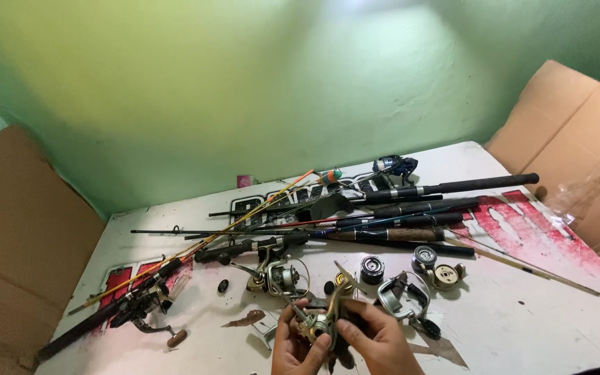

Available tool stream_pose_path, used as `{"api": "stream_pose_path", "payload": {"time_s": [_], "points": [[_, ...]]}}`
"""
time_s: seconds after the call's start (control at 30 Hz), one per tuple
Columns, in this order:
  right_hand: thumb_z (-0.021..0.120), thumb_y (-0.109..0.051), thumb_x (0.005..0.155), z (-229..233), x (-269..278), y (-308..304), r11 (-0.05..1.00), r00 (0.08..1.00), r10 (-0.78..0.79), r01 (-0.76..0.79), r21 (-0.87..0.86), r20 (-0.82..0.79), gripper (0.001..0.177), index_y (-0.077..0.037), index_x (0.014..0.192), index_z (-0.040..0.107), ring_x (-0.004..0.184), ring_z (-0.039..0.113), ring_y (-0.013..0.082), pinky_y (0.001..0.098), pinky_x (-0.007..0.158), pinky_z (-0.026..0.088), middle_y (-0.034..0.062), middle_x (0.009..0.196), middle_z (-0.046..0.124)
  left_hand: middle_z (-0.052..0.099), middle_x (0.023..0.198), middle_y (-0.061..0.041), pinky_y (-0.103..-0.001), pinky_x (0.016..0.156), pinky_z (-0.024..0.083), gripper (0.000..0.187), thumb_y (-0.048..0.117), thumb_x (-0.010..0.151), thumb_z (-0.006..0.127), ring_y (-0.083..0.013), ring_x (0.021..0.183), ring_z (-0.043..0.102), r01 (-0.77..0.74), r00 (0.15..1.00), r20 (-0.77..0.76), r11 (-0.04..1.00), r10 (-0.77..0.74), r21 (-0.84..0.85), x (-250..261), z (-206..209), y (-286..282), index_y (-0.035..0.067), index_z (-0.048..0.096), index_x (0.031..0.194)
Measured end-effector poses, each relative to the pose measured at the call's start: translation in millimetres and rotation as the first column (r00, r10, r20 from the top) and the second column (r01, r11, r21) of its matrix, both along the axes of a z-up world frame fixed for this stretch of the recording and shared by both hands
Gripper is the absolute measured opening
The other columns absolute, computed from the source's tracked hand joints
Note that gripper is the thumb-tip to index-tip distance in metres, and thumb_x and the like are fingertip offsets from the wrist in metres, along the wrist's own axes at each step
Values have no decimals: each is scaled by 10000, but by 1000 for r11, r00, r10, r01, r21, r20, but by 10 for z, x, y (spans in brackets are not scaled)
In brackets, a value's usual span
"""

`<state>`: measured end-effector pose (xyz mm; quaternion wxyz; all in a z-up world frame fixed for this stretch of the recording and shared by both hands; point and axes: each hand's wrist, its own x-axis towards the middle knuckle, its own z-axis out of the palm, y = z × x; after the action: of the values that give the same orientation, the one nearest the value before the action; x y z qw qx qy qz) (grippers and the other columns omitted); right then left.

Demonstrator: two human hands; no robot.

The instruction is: The recorder is seen assembling various components of a fishing reel on a workbench.

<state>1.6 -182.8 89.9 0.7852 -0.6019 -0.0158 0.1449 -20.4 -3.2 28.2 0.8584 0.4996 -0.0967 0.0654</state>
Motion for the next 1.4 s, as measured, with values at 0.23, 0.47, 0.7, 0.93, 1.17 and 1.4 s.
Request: {"api": "stream_pose_path", "payload": {"time_s": [0.23, 0.47, 0.7, 0.93, 1.17, 1.4], "points": [[772, -36, 845, 78, 73, -55, 994, 995, -102, 103, -38, 19, 332, 110, 1143, 760, 613, 665, 244, 341, 522, 539, 223, 782, 795, 707, 1176, -222, -471, 996, 600, 665, 2, 822, 761, -310, 1045, 749, -57, 998, -15, 996, 58, 74, 77, -160, 18, 38, 442, 1404], [700, 22, 828, -151, 42, 81, 999, 963, -16, 27, -38, 267, 342, 31, 1167, 742, 762, 788, 236, 292, 699, 725, 201, 1045, 777, 703, 1194, -220, -473, 958, 636, 621, 25, 819, 739, -333, 1053, 768, -172, 984, -17, 978, 175, 118, 190, -382, 96, 37, 470, 1378], [683, 64, 792, -243, 94, 86, 985, 934, -26, 84, -148, 357, 428, -38, 1204, 737, 966, 854, 193, 304, 898, 692, 139, 1101, 849, 711, 1157, -265, -486, 825, 666, 643, -36, 794, 740, -357, 941, 778, -142, 986, -90, 990, 142, 4, 184, -478, 162, 20, 466, 1373], [734, 61, 765, -219, 200, 213, 977, 698, -8, 157, -142, 716, 292, -15, 1046, 718, 951, 836, 274, 391, 899, 728, 190, 1079, 787, 730, 1139, -235, -486, 982, 611, 658, 40, 791, 775, -338, 1034, 769, -186, 982, -15, 981, 187, 64, 215, -439, 200, 12, 485, 1381], [756, -12, 763, -181, 234, 305, 863, 587, -4, 411, -294, 810, 241, -46, 1000, 780, 798, 772, 163, 240, 694, 700, 82, 994, 745, 759, 1128, -241, -470, 827, 698, 627, -49, 758, 724, -334, 938, 806, -173, 974, -128, 978, 188, 117, 142, -157, 134, 50, 514, 1340], [747, -14, 758, -34, 220, 245, 811, 647, -14, 453, -370, 762, 282, -84, 1029, 785, 757, 733, 148, 274, 666, 622, 36, 971, 732, 735, 1205, -274, -508, 933, 660, 632, -38, 793, 731, -365, 1039, 804, -87, 993, -72, 995, 91, 50, 189, -293, 155, 37, 471, 1364]]}}
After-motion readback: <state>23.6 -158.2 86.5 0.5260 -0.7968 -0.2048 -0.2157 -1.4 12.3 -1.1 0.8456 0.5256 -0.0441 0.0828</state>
